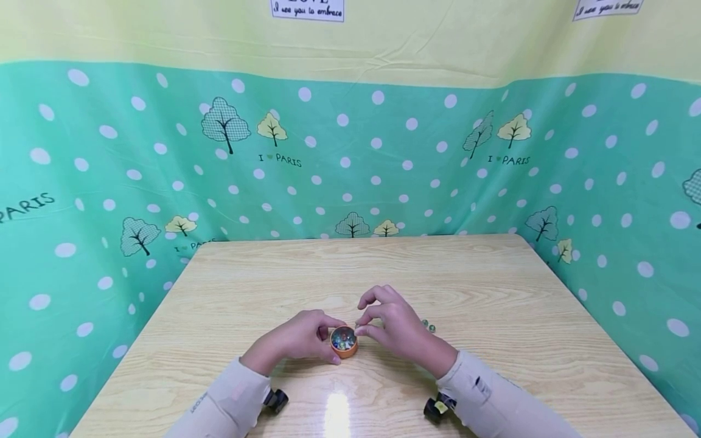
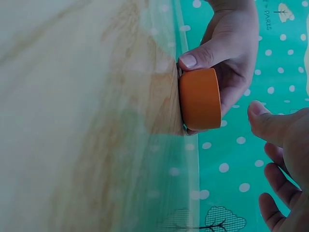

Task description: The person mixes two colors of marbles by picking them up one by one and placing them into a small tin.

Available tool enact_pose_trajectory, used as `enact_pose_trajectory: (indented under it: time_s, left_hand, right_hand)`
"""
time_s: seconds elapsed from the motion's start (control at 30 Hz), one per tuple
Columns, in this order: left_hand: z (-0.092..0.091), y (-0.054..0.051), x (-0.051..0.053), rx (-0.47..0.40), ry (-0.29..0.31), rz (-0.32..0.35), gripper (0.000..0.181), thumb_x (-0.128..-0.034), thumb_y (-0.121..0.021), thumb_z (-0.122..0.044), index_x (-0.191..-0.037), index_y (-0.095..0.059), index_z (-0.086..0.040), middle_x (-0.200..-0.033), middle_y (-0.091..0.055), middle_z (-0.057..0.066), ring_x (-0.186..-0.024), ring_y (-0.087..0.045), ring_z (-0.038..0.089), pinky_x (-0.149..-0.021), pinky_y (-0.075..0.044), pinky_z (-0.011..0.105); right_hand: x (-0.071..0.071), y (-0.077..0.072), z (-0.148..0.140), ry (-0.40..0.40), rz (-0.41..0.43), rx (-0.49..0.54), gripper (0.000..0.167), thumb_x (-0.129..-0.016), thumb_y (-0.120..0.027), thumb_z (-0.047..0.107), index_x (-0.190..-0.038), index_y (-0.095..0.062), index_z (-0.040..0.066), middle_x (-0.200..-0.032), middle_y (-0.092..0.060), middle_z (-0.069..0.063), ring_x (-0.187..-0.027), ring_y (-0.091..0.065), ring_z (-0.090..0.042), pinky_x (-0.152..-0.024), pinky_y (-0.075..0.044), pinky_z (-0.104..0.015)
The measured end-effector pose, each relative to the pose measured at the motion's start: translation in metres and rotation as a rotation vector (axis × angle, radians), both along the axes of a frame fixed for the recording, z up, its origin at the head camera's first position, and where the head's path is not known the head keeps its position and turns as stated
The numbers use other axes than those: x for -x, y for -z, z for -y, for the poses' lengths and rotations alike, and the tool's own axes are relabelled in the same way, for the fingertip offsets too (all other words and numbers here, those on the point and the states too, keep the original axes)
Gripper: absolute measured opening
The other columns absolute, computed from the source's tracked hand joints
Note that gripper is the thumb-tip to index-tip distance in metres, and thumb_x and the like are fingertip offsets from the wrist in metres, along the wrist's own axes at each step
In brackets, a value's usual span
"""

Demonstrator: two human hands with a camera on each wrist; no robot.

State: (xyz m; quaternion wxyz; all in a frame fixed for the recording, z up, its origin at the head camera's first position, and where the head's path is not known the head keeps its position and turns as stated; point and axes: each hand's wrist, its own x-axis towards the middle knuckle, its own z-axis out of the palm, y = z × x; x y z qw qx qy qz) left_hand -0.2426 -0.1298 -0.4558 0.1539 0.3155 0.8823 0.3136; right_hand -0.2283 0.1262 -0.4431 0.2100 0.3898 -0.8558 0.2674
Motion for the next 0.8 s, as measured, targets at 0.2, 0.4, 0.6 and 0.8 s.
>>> enact_pose_trajectory:
  time_s: [0.2, 0.4, 0.6, 0.8]
  left_hand:
    - [-0.0001, 0.0002, 0.0000, 0.010, -0.006, -0.010, 0.054, -0.0758, -0.094, -0.035, -0.125, -0.073, -0.038, -0.080, -0.066, -0.006, -0.065, -0.050, 0.008, -0.058, -0.040, 0.023]
    - [-0.0010, -0.0005, -0.0007, 0.008, -0.016, 0.002, 0.055, -0.0755, -0.094, -0.035, -0.126, -0.073, -0.038, -0.080, -0.066, -0.006, -0.067, -0.051, 0.010, -0.059, -0.040, 0.024]
    - [-0.0009, -0.0018, -0.0019, -0.001, -0.014, 0.019, 0.054, -0.0762, -0.094, -0.032, -0.125, -0.073, -0.039, -0.078, -0.065, -0.005, -0.064, -0.049, 0.009, -0.057, -0.039, 0.023]
    - [-0.0003, -0.0020, -0.0023, 0.004, -0.012, 0.004, 0.054, -0.0762, -0.094, -0.033, -0.126, -0.073, -0.037, -0.078, -0.065, -0.005, -0.065, -0.049, 0.009, -0.058, -0.039, 0.023]
  right_hand:
    - [-0.0002, 0.0019, -0.0002, 0.004, 0.003, 0.003, 0.014, -0.079, -0.091, 0.027, -0.078, -0.079, 0.021, -0.109, -0.064, 0.006, -0.102, -0.054, -0.013, -0.088, -0.050, -0.032]
    - [0.0000, 0.0028, -0.0001, 0.009, 0.000, 0.017, 0.013, -0.080, -0.090, 0.026, -0.078, -0.079, 0.020, -0.109, -0.064, 0.007, -0.102, -0.054, -0.012, -0.087, -0.050, -0.031]
    - [-0.0017, 0.0009, 0.0016, 0.013, 0.016, 0.040, 0.012, -0.080, -0.090, 0.024, -0.078, -0.079, 0.019, -0.108, -0.064, 0.006, -0.103, -0.054, -0.012, -0.087, -0.050, -0.032]
    - [-0.0026, 0.0001, 0.0018, 0.019, 0.032, 0.038, 0.012, -0.081, -0.090, 0.024, -0.078, -0.079, 0.020, -0.108, -0.064, 0.007, -0.103, -0.053, -0.012, -0.087, -0.050, -0.032]
